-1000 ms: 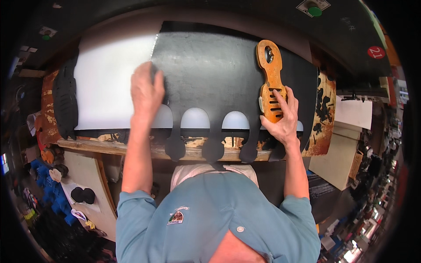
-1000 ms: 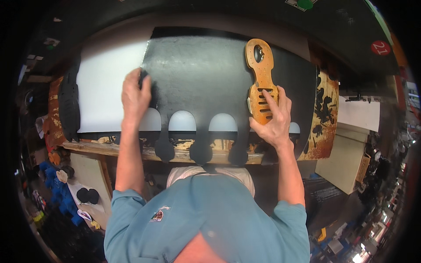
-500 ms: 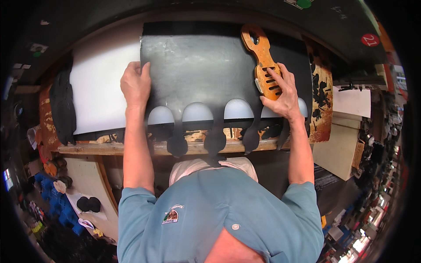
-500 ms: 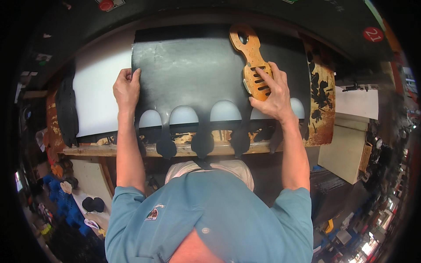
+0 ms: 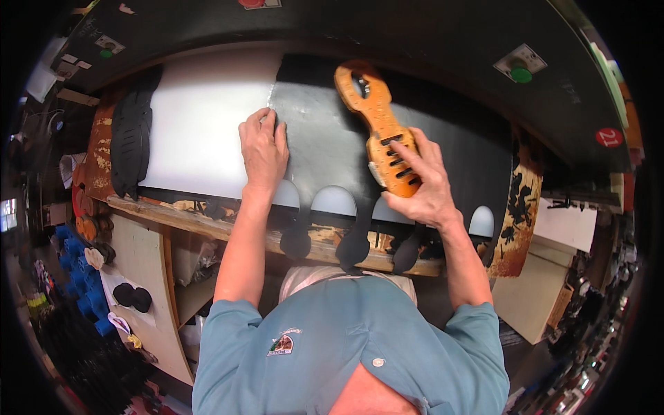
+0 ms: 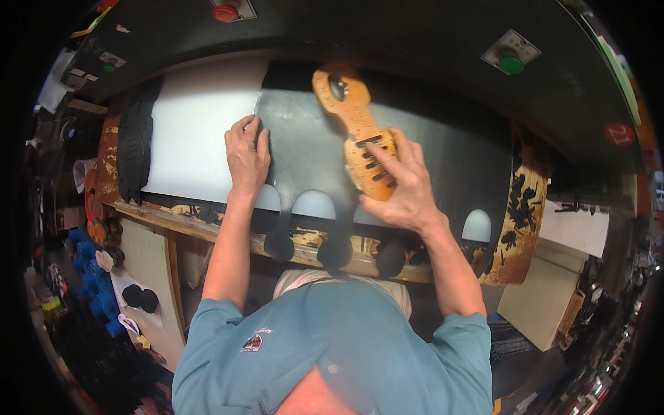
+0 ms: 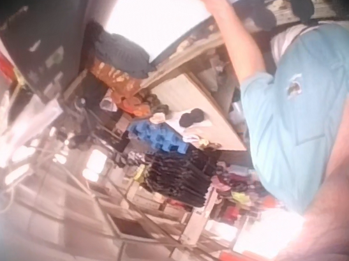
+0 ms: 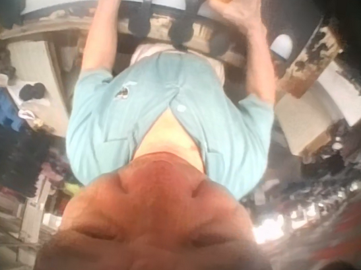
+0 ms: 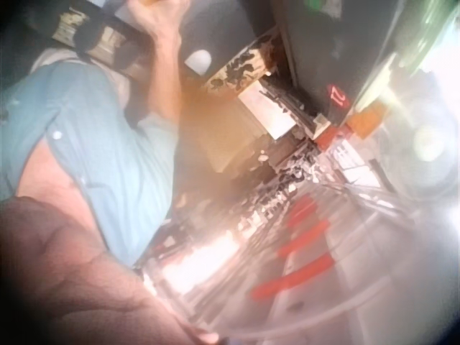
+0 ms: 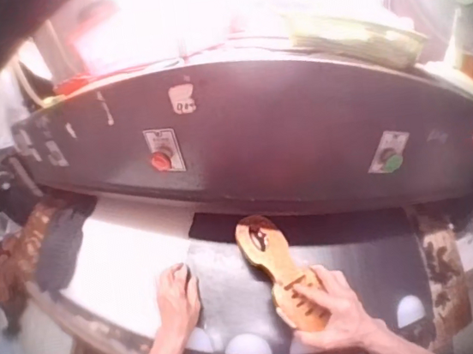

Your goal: The person repeatedly places a black sheet with bowling-pin cutouts onto a heated press, closes the press, and removes the sheet. They handle the sheet and a wooden tool, then stack the finished sheets.

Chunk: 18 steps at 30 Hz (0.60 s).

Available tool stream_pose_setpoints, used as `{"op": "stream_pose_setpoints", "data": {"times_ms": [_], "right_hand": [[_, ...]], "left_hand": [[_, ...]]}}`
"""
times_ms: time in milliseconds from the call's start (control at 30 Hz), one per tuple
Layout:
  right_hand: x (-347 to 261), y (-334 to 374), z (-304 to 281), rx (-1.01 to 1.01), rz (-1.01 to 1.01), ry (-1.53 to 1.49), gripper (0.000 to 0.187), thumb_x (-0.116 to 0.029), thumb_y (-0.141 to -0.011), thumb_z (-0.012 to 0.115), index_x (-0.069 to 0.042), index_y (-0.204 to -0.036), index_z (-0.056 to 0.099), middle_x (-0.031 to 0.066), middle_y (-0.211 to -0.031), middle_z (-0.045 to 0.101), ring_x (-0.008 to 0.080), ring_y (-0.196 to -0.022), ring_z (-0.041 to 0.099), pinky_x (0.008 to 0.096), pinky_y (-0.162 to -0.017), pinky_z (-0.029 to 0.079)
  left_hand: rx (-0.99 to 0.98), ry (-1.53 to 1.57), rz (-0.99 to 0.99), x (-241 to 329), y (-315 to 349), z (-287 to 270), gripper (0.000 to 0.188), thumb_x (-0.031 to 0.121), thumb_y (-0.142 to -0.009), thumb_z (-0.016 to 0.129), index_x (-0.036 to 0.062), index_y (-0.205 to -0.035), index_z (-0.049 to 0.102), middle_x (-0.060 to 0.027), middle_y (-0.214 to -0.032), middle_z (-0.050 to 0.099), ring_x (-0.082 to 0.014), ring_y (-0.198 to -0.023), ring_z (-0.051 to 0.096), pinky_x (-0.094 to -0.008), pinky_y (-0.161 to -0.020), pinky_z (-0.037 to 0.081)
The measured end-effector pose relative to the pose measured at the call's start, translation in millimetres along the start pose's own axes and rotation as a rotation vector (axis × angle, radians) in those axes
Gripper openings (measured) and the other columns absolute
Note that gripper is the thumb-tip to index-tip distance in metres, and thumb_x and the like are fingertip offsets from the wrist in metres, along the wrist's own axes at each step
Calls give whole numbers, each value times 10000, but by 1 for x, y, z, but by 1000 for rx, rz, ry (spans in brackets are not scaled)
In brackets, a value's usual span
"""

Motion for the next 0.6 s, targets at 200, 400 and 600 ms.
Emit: {"op": "stream_pose_setpoints", "data": {"times_ms": [200, 400, 600], "right_hand": [[-16, -53, 47, -61, -61, 0, 769, -215, -619, 826, -55, -1364, 722, 345, -1553, 461, 494, -1318, 522, 546, -1110, 503], [-5, -79, 63, -213, -129, 80, 754, -193, -652, 804, -77, -1390, 707, 327, -1577, 428, 499, -1338, 510, 554, -1131, 496], [9, -48, 46, -163, -23, 46, 1027, -317, -672, 962, -47, -1566, 534, 277, -1658, 406, 467, -1476, 456, 537, -1202, 442]], "left_hand": [[-24, 18, -54, -1, -2, -1, 321, 0, -934, 741, -71, -1245, 706, -200, -1293, 662, -381, -1092, 606, -453, -945, 544], [-24, 42, -73, -2, -3, -1, 345, -7, -926, 747, -59, -1262, 690, -197, -1294, 658, -376, -1092, 606, -452, -937, 543], [6, 73, -41, -2, -4, -5, 357, -9, -927, 735, -41, -1278, 682, -208, -1295, 665, -399, -1120, 619, -470, -959, 538]]}}
Point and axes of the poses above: each hand's wrist, its own y-axis away from the middle knuckle, its own z-axis out of the palm, x = y × z, the point moved 4 cm from there along -y, towards the middle knuckle
